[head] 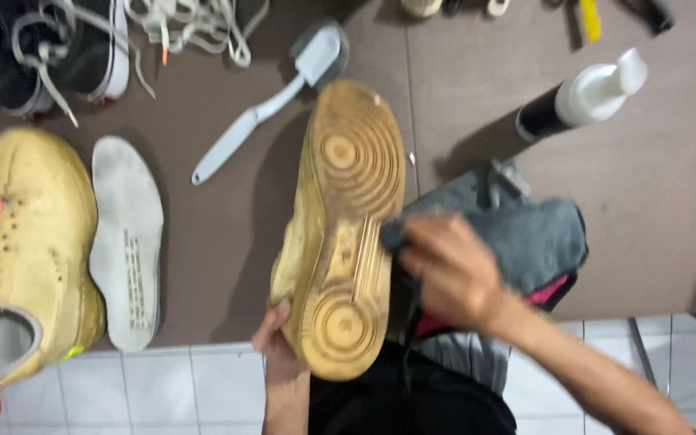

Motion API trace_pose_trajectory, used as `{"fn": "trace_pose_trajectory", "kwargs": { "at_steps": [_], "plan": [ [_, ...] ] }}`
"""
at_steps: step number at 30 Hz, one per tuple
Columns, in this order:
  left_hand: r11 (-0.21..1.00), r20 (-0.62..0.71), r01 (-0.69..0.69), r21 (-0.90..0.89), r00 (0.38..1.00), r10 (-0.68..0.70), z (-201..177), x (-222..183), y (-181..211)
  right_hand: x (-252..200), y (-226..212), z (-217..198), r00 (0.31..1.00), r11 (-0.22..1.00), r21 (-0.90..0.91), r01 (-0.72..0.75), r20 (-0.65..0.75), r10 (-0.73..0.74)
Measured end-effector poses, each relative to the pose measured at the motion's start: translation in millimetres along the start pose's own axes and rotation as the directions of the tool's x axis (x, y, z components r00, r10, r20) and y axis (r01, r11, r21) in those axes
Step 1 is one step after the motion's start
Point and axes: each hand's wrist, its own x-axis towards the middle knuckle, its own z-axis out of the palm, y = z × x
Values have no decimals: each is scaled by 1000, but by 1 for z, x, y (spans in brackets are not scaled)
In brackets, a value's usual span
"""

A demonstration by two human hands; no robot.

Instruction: Cleaning the sole of a yellow sneaker using cleaning foam, a brush, and a microfiber cloth.

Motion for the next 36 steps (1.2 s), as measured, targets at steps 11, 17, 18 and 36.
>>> {"fn": "trace_pose_trajectory", "kwargs": {
  "at_steps": [11,17,18,36],
  "plan": [
    [976,-314,-58,212,941,124,-7,-7,-6,22,-62,6,992,954,294,65,80,-92],
    [989,-172,-22,146,984,47,13,4,0,-4,22,15,996,991,124,52,70,-61],
    [990,-161,-15,141,986,38,10,1,-1,5,19,15,996,993,109,51,68,-59],
    [993,-280,-70,94,955,94,-20,1,-9,-7,-25,32,996,967,246,72,32,-82]
  ]
}}
